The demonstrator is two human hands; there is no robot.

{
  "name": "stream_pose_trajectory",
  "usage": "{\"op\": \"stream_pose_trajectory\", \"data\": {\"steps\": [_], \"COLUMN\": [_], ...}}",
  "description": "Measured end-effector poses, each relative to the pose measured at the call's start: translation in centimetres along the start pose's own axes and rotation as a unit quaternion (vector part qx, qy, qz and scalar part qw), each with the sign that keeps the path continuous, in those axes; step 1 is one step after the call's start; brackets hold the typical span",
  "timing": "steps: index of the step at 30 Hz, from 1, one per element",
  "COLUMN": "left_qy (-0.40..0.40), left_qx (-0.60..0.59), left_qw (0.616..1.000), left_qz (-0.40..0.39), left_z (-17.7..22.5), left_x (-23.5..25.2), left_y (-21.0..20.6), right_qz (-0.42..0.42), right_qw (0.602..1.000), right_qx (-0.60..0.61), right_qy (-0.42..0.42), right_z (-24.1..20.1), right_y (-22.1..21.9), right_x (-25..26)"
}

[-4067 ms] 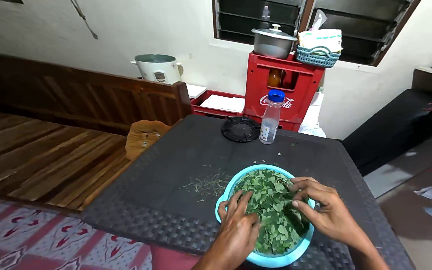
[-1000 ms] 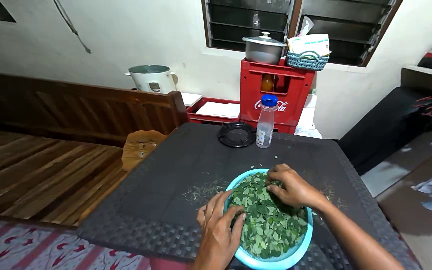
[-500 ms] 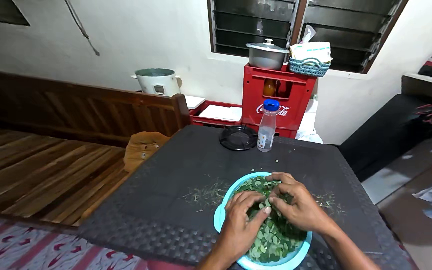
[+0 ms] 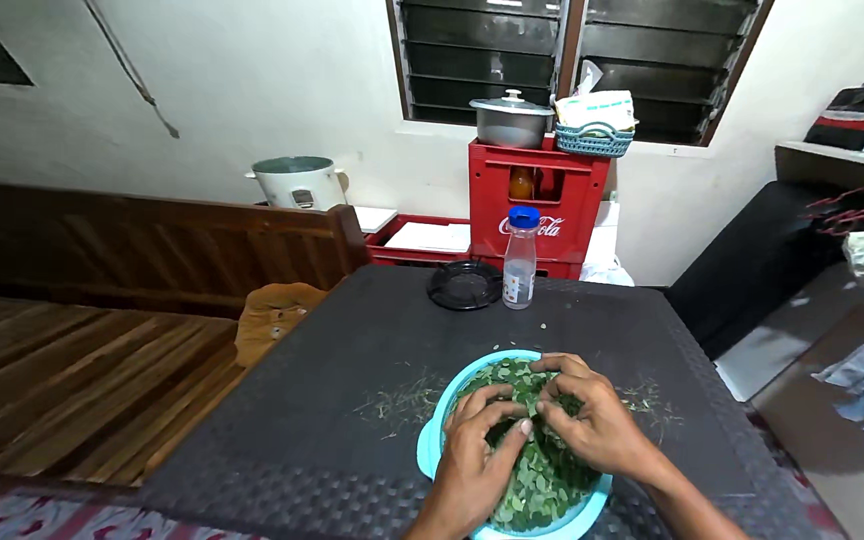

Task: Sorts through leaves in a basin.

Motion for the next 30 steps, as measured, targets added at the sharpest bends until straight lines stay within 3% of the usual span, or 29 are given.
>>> {"op": "stream_pose_trajectory", "data": {"steps": [8,14,18,30], "left_qy": [-0.032,0.010,0.057,0.039], "left_qx": [0.081,0.231,0.280,0.229], "left_qw": [0.996,0.966,0.950,0.967], "left_qz": [0.036,0.112,0.123,0.108], "left_z": [0.6,-2.1,-5.4,-5.0], "left_x": [-0.1,0.3,-0.3,-1.9], "left_y": [1.4,8.0,10.6,6.9], "right_qz": [0.009,-0.051,-0.089,-0.072], "right_qw": [1.000,0.960,0.958,0.949], "right_qx": [0.005,-0.274,-0.273,-0.303], "right_qy": [-0.019,-0.037,-0.001,0.042], "right_z": [0.7,3.0,1.6,1.2], "right_y": [-0.2,1.0,0.2,-5.0], "right_x": [0.1,-0.8,-2.0,-3.8]}}
Point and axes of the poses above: each hand's wrist, its own x-axis towards the middle knuckle, its own y-axis out of the back of the hand, z = x × y, the point moved 7 cm from there along x, towards the middle knuckle, and after that the axes turned 4 degrees about x, right-handed, at the moved point
